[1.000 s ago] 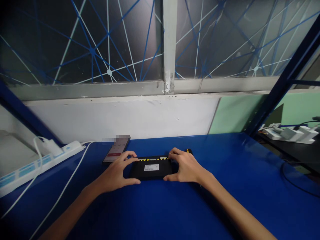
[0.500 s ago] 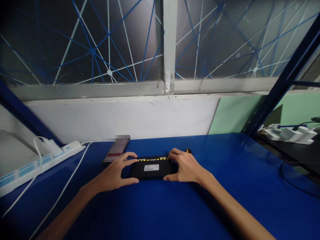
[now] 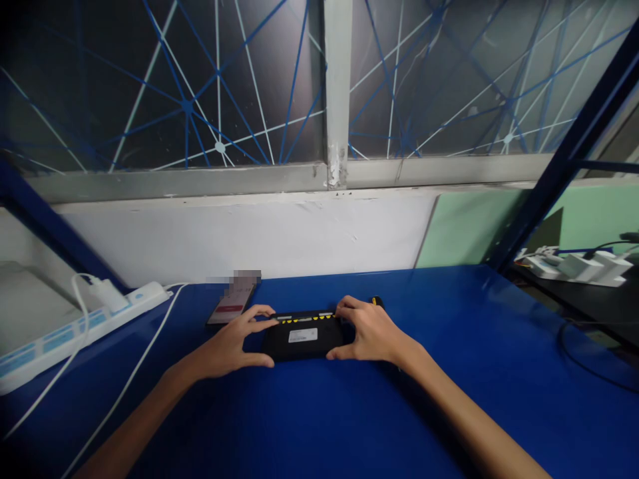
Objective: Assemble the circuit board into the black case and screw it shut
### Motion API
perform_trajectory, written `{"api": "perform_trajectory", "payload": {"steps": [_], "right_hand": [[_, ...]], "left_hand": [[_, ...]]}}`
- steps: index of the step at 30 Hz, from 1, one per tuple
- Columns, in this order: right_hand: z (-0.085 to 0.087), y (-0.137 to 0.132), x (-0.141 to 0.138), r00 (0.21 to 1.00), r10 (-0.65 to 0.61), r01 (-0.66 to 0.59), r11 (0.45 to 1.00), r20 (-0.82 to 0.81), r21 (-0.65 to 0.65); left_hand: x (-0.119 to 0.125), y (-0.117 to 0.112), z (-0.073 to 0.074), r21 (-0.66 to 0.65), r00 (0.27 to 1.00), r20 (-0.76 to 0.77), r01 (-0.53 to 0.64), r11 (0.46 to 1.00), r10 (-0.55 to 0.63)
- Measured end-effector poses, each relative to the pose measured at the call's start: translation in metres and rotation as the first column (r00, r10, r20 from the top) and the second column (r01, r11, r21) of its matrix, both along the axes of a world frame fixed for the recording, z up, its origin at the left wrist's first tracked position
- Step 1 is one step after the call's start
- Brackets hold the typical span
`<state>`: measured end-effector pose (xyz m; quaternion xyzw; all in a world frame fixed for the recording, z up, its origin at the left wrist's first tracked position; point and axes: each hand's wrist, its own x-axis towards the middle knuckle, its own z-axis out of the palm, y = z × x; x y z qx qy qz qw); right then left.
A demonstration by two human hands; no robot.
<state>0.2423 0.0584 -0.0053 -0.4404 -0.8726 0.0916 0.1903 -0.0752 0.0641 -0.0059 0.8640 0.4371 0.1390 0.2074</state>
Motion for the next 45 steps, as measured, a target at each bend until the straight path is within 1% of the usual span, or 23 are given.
{"api": "perform_trajectory", "payload": {"steps": [10, 21, 27, 30, 35, 41, 45], "right_hand": [[-0.001, 0.0006, 0.0009, 1.0, 0.003, -0.003, 1.0, -0.006, -0.003], [0.0022, 0.0007, 0.0015, 1.0, 0.002, -0.002, 1.0, -0.011, -0.027], [0.0006, 0.0023, 0.0028, 0.999, 0.02, -0.022, 0.999, -0.049, -0.039], [-0.0014, 0.0027, 0.0027, 0.998, 0.028, -0.03, 0.998, -0.051, -0.047], [-0.003, 0.002, 0.0009, 0.999, 0.045, -0.046, 0.999, -0.022, -0.028], [-0.0041, 0.0002, -0.0012, 0.998, 0.044, -0.045, 0.999, 0.046, 0.023], [-0.0069, 0.0009, -0.0011, 0.998, 0.036, -0.039, 0.998, 0.049, 0.043]], "left_hand": [[-0.0007, -0.0005, -0.0013, 0.061, 0.999, 0.011, 0.039, 0.997, -0.039], [0.0016, -0.0042, 0.0023, 0.012, 0.999, -0.046, -0.001, 1.0, 0.002], [0.0019, -0.0042, 0.002, 0.047, 0.998, -0.048, 0.034, 0.998, -0.031], [0.0019, -0.0048, 0.0017, 0.041, 0.998, -0.054, 0.037, 0.998, -0.035], [0.0018, -0.0054, 0.0009, 0.036, 0.998, -0.062, 0.015, 0.999, -0.012], [0.0031, -0.0057, 0.0013, 0.018, 0.998, -0.069, -0.001, 1.0, 0.003], [-0.0004, -0.0044, 0.0014, 0.032, 0.997, -0.081, -0.002, 0.999, 0.005]]}}
